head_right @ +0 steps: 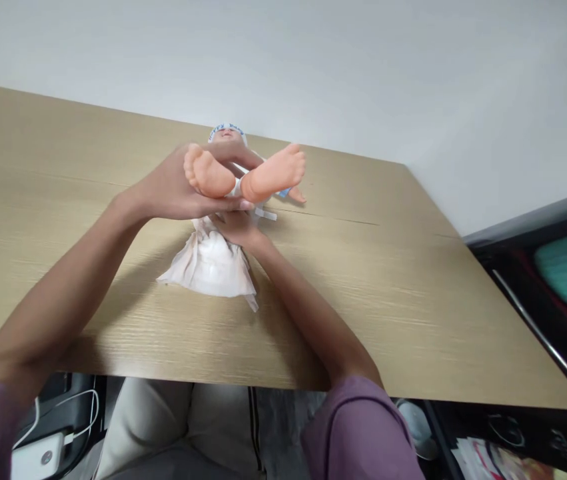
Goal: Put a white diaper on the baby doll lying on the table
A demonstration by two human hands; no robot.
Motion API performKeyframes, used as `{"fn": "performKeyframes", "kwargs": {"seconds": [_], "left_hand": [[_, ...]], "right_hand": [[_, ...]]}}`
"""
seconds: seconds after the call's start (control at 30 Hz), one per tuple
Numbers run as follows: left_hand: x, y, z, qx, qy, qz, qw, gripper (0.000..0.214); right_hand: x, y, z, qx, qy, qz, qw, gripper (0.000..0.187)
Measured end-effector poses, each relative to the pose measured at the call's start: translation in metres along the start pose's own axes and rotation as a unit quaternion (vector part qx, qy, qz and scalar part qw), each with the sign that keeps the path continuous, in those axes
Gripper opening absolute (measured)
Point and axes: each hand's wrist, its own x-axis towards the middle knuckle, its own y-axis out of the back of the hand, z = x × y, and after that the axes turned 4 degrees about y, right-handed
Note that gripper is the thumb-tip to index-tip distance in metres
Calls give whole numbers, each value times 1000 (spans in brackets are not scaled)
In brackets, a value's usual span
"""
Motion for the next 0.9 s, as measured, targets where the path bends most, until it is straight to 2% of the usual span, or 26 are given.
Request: {"fn": "performKeyframes", "kwargs": {"seconds": [0.1,0.13,0.23,0.3,0.37,0.47,0.6,0.7,0.77,0.9], "left_hand": [[-13,-9,-6,-8,27,6,1000,36],[-19,-13,-9,-14,30,6,999,37],[-35,-27,-17,-34,11,2,999,38],[-44,-35,-19,-35,-5,1,999,39],[-52,-40,-19,-31,-16,-1,999,39],[-66,-38,-20,-6,-22,-10,1000,39],[-101,-18,-36,63,-16,-51,997,44],[-133,-1,-56,112,-5,-116,987,43],[-149,4,-66,129,3,-156,979,46],[-161,2,-74,145,28,-183,972,58]], "right_hand": [[-52,30,-7,50,1,-59,997,44],[-72,41,-10,50,-16,-42,998,46],[-119,68,-25,36,-74,88,993,56],[-133,76,-35,43,-51,150,986,71],[-134,79,-43,65,0,166,984,72],[-130,81,-46,91,40,128,987,61],[-137,83,-26,69,92,22,993,47],[-147,81,-4,49,139,-6,989,51],[-153,77,7,36,145,-26,988,50],[-156,72,16,44,154,-47,986,44]]}}
